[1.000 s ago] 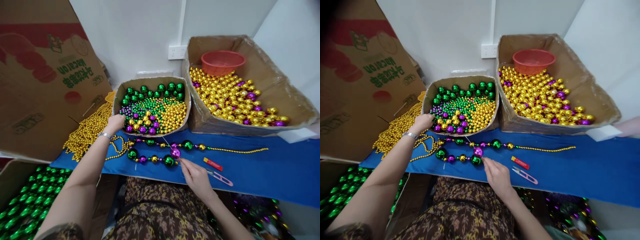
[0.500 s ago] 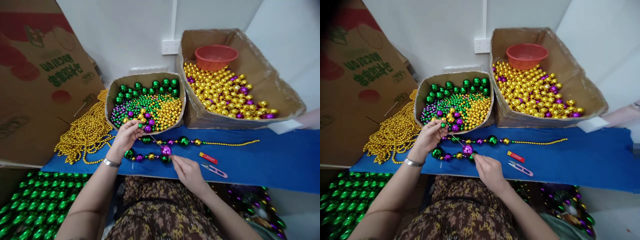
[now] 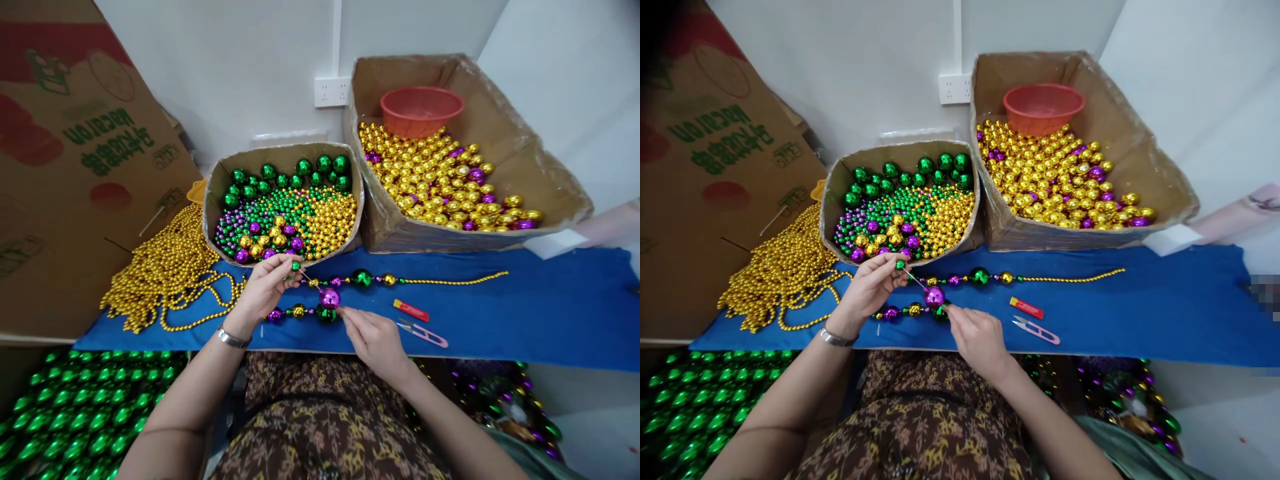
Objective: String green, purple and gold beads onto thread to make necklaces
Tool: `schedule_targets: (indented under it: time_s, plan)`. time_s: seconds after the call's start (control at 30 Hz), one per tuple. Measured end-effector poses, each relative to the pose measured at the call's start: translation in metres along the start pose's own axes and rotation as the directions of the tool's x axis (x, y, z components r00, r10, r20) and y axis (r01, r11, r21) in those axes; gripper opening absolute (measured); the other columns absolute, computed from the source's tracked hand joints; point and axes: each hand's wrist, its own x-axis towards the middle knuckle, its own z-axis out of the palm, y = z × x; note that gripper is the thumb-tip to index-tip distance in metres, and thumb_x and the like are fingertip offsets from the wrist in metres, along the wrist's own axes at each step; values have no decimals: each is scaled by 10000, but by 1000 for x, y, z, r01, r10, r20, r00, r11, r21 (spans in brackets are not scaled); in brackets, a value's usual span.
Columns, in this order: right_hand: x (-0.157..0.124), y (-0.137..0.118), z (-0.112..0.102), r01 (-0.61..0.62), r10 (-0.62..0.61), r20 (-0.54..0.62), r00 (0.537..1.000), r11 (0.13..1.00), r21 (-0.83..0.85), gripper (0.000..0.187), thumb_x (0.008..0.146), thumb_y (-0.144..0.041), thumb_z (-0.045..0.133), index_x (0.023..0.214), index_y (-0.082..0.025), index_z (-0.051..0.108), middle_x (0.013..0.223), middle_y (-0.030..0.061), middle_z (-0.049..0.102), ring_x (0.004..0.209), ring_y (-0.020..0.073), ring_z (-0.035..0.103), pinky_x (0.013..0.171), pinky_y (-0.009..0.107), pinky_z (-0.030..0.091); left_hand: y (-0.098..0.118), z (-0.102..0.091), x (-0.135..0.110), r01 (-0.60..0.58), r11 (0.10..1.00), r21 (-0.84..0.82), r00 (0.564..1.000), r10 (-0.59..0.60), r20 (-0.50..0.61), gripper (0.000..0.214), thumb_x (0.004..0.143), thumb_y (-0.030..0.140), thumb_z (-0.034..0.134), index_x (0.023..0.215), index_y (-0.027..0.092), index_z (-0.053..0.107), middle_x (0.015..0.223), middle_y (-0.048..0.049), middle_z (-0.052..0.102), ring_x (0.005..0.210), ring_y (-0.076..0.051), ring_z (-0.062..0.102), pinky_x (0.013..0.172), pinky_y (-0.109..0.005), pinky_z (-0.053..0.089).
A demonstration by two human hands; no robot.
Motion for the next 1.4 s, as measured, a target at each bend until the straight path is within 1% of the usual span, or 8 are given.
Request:
schedule_targets:
  time_s: [0.4, 0.8, 0.87, 0.97, 1.07, 1.17, 1.27, 1.4]
  plan:
    - [-5, 7, 2, 41, -41, -7, 999, 997, -68, 308, 988, -212, 381, 1025, -169, 684, 784, 48, 732, 685, 149, 680, 638, 239, 471, -3, 0, -2, 13, 1000, -27, 999, -12, 36, 272, 759, 330, 748, 940, 128, 730, 768, -62, 677, 687, -126, 633, 631, -228, 539]
    - [-4, 8, 14, 24, -28, -64, 998, 998, -54, 275, 986, -201, 392, 911, -168, 655, 745, 57, 708, 668, 141, 658, 661, 234, 462, -37, 13, -14, -110, 911, 397, 992, 73, 107, 372, 801, 393, 687, 1085, 165, 609, 778, -29, 653, 665, -124, 609, 637, -235, 494]
    - [-6, 11, 12, 9, -12, -77, 997, 999, -32, 281, 992, -228, 389, 909, -171, 651, 765, 62, 712, 670, 146, 660, 660, 240, 470, -21, 4, -8, -258, 756, 601, 965, 235, 118, 314, 856, 406, 613, 1053, 162, 634, 871, -70, 676, 762, -160, 626, 702, -271, 497]
    - [-7, 13, 10, -4, 2, -104, 995, 1000, -20, 290, 997, -251, 383, 904, -169, 645, 780, 67, 714, 669, 150, 658, 659, 244, 472, 8, -14, 16, -343, 232, 910, 851, 488, 196, 290, 887, 372, 563, 1061, 159, 656, 1019, -118, 676, 964, -242, 599, 879, -370, 453]
    - [-4, 12, 10, -8, 8, -100, 995, 1000, 1, 285, 999, -246, 384, 894, -171, 638, 752, 56, 700, 658, 143, 647, 644, 235, 457, 25, -29, 48, -205, -214, 955, 885, 377, 274, 311, 894, 296, 533, 1143, 146, 644, 1075, -154, 658, 1044, -308, 551, 934, -442, 397]
    - [-3, 9, 11, -14, 14, -86, 996, 1000, 9, 271, 997, -228, 391, 876, -171, 627, 722, 42, 683, 633, 134, 626, 618, 233, 428, 27, -39, 74, -144, -386, 911, 952, 198, 234, 326, 846, 248, 589, 1157, 172, 647, 1059, -149, 655, 1011, -325, 563, 872, -435, 421]
    - [-3, 11, 11, -17, 17, -111, 994, 1000, -3, 270, 996, -218, 394, 853, -174, 618, 699, 34, 671, 599, 126, 602, 599, 235, 406, 26, -43, 87, -157, -339, 928, 951, 202, 235, 317, 838, 248, 597, 1143, 183, 646, 1048, -134, 649, 976, -307, 589, 819, -405, 452]
    - [-3, 13, 7, -30, 32, -121, 992, 999, 22, 257, 993, -215, 402, 850, -174, 611, 699, 34, 662, 602, 126, 600, 606, 233, 407, 26, -40, 83, -255, 51, 966, 859, 471, 202, 355, 818, 311, 643, 1139, 163, 608, 1091, -127, 638, 945, -243, 611, 812, -369, 488]
